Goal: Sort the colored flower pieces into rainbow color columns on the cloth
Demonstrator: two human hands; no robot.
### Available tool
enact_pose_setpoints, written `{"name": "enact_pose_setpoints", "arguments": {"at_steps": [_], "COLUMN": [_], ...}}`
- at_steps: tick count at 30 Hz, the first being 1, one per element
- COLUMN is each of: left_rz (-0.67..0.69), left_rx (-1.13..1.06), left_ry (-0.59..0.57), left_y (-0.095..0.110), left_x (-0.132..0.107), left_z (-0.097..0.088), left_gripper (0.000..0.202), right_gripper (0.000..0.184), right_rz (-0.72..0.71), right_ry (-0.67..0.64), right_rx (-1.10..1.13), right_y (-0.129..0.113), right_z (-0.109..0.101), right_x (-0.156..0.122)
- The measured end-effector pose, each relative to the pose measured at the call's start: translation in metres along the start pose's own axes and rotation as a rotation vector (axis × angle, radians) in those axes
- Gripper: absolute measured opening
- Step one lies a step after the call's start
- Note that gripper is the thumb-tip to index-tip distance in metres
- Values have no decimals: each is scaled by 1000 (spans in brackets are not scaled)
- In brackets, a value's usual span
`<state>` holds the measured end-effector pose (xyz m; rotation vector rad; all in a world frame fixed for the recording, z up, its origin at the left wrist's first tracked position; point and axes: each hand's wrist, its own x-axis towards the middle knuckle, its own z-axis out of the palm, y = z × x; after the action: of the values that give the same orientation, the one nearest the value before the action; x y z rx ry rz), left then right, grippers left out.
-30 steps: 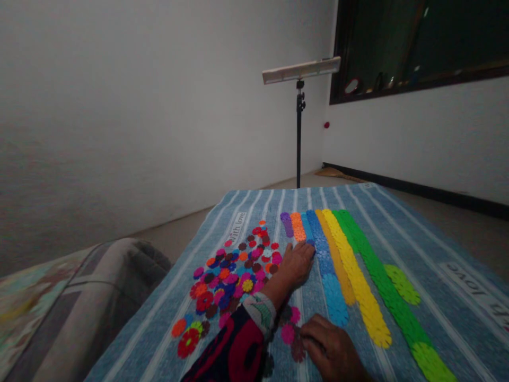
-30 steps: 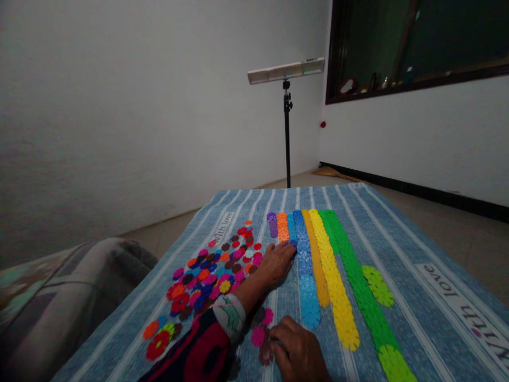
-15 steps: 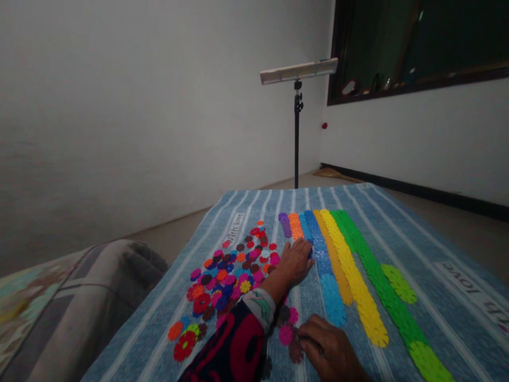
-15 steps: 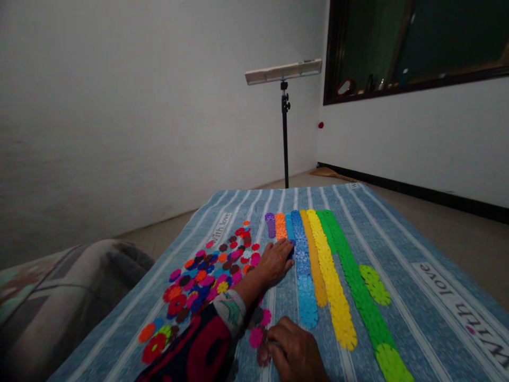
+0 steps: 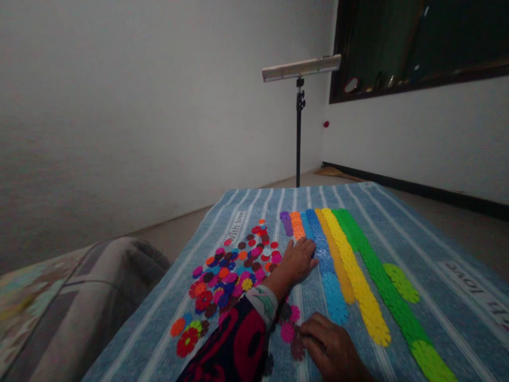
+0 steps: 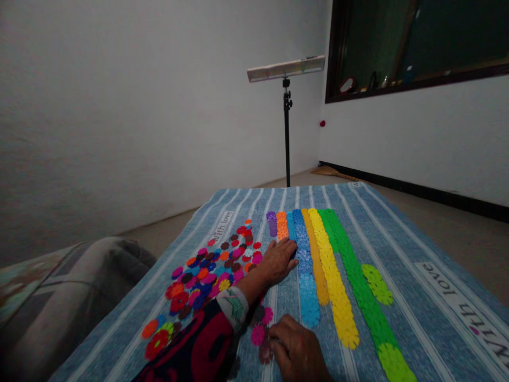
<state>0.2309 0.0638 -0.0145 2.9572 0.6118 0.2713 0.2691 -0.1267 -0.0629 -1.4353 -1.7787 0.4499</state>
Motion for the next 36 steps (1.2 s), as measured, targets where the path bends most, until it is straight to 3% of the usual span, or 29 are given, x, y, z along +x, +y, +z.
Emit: {"name": "enact_pose_setpoints", "arguments": {"at_steps": [4,9,13,19,24,30,36], "left_rz": [0,0,-8,41,59,46,1], "left_rx": [26,41,50,34,53,178,195], "left_ry": [-27,-54,-52,-2,-9,14,28], "left_y": [-2,-5,-1,5,7,9,10], "left_x": [-3,-28,-38,-19,-14,-38,-57], "left_z": [5,3,-4,0,10,8,13], "left_gripper": [39,38,35,36,30,22,14], "right_gripper": [25,23,27,27,23,19,17], "right_rz": [10,45,35,-10,-120,-277,-328], "right_ry": [25,140,80,-19,-29,23,27], "right_rx": [13,10,18,-26,-59,-60,-84], "right_y": [0,-2,-3,-2,17,33,33], "right_z": [4,13,8,-3,-1,-2,-5], "right_x": [-1,-4,-4,-4,-12,-15,-15]}}
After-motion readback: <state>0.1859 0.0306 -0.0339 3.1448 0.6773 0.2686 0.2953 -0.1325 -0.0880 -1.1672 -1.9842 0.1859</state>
